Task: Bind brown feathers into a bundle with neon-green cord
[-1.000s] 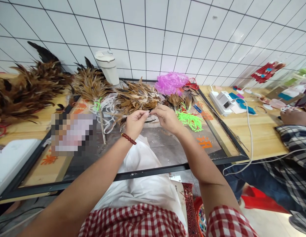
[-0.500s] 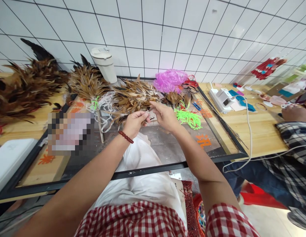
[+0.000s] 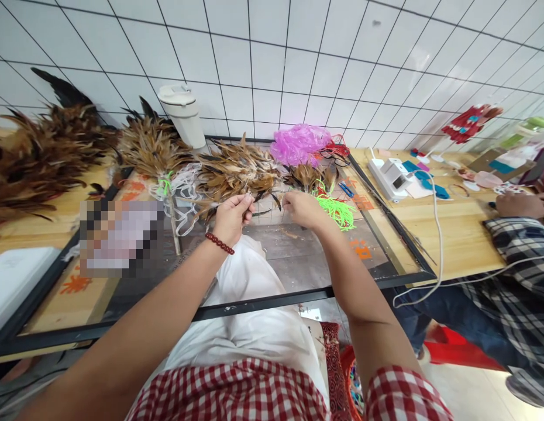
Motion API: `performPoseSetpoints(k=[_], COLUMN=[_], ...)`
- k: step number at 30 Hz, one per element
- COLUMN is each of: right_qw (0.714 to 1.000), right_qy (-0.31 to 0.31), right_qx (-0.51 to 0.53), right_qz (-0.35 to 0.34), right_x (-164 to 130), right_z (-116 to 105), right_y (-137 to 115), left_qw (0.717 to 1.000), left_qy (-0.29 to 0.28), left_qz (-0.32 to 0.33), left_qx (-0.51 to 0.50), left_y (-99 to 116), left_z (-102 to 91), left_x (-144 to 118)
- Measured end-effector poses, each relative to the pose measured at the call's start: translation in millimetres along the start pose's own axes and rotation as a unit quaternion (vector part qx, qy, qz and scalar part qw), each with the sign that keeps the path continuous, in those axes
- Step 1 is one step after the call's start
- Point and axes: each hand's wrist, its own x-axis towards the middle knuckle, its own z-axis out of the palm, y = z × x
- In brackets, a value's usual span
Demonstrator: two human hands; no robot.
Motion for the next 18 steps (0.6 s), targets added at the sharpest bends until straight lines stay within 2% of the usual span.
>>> performPoseSetpoints(k=[4,7,9,15,18], right_qw=[0.977,0.953,0.949,0.957,0.930], right_qy=[0.106,0.153,0.143,0.023,0.027], right_qx=[0.177,0.249,0.270,0.287,0.365], right_qz=[0.055,0.077,0.080,0.028,0.030], right_x=[2,2,2,0,1], right_z=[-4,-1,4,21,24], right_y=[-10,-18,-26,-48,-50], left_qw=[1.000,0.999,0.998,0.991,0.989], left_qy=[0.005,-0.021,-0.045,-0.075,-0.071], left_qz=[0.009,0.002,-0.001,-0.017,-0.030], left_qx=[-0.022,-0.032,-0.042,-0.106,-0.126], left_y=[-3,-4,-2,7,7], left_z=[-1.0,-0.1,0.9,-0.5,-2.2], left_x=[2,2,0,-1,1])
